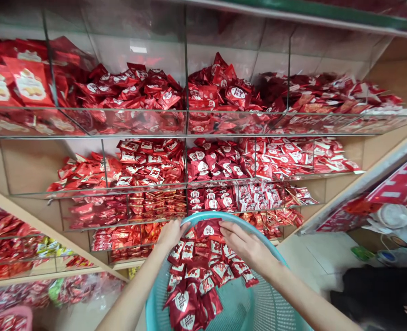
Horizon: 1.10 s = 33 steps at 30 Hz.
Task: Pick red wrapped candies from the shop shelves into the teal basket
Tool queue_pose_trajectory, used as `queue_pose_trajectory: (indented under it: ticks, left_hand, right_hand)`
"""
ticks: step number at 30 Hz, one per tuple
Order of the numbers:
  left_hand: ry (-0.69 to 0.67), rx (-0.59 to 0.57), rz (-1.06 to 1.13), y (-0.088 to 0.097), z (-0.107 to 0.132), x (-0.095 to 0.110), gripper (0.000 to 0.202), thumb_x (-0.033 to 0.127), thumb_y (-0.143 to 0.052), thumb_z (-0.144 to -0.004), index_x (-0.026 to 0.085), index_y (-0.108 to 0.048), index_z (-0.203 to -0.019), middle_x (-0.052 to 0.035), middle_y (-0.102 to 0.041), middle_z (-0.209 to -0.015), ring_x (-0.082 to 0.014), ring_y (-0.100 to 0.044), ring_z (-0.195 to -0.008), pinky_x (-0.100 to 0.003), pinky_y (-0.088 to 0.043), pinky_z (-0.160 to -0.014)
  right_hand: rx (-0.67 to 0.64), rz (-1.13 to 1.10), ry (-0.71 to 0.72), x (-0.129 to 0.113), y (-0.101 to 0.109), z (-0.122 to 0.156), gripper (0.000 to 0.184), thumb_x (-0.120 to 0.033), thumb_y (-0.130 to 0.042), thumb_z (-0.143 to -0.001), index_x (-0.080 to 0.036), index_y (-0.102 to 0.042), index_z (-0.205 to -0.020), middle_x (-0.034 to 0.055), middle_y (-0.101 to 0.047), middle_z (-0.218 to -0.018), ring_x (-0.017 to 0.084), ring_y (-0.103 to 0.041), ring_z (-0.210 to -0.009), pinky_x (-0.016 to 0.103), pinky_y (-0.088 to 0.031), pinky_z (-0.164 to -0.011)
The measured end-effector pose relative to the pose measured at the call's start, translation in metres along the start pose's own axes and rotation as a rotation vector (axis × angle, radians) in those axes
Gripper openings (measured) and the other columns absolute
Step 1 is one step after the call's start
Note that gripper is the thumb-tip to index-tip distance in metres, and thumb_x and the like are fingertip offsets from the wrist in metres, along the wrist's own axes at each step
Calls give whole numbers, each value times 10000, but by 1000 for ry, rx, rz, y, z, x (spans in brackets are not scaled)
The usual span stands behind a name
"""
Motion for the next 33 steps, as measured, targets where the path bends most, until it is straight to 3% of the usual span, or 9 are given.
queue_pose_trajectory:
  ticks: [4, 10, 16, 25, 33]
  left_hand:
    - [-6, -7, -7, 0, -1, 0, 578, 562, -179, -853, 155, -559, -1010, -126, -650, -915, -226, -621, -876, -295, -457, -725]
    - [-11, -5, 0, -1, -1, 0, 585, 569, -168, -851, 160, -563, -988, -118, -655, -898, -218, -623, -864, -283, -454, -720]
    - [-24, -1, 4, -5, -3, -1, 610, 590, -152, -841, 157, -562, -973, -124, -652, -889, -223, -624, -847, -299, -453, -711]
    - [-17, 5, -1, -8, -4, -2, 599, 582, -164, -844, 157, -558, -997, -126, -654, -871, -231, -626, -842, -303, -453, -699]
    - [-21, 7, -3, -6, -4, -1, 604, 587, -157, -842, 158, -562, -971, -119, -655, -868, -232, -626, -831, -300, -454, -680]
  right_hand:
    - [-176, -92, -55, -11, -12, 15, 299, -214, -368, -897, -226, -509, -1160, 74, -553, -1183, 174, -547, -1064, 315, -510, -875]
    - [-424, -240, -90, -24, -26, 50, 289, -227, -313, -912, -230, -550, -1078, 58, -568, -1125, 144, -591, -961, 267, -503, -847]
    - [-502, -326, -135, -26, -36, 76, 298, -260, -301, -917, -239, -556, -1069, 53, -556, -1150, 137, -571, -995, 254, -470, -877]
    - [-513, -337, -124, -22, -34, 81, 317, -266, -272, -921, -228, -558, -1053, 67, -583, -1064, 142, -593, -895, 246, -482, -798]
    - [-552, -260, -149, -16, -56, 89, 309, -271, -293, -907, -202, -584, -986, 66, -568, -1124, 135, -600, -843, 249, -485, -774]
Point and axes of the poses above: each hand's wrist, its own z-axis away from the middle knuckle, its own y-axis out of the back of the hand, x = y × z, the point moved 1 cm from there along -z, towards the middle knuckle
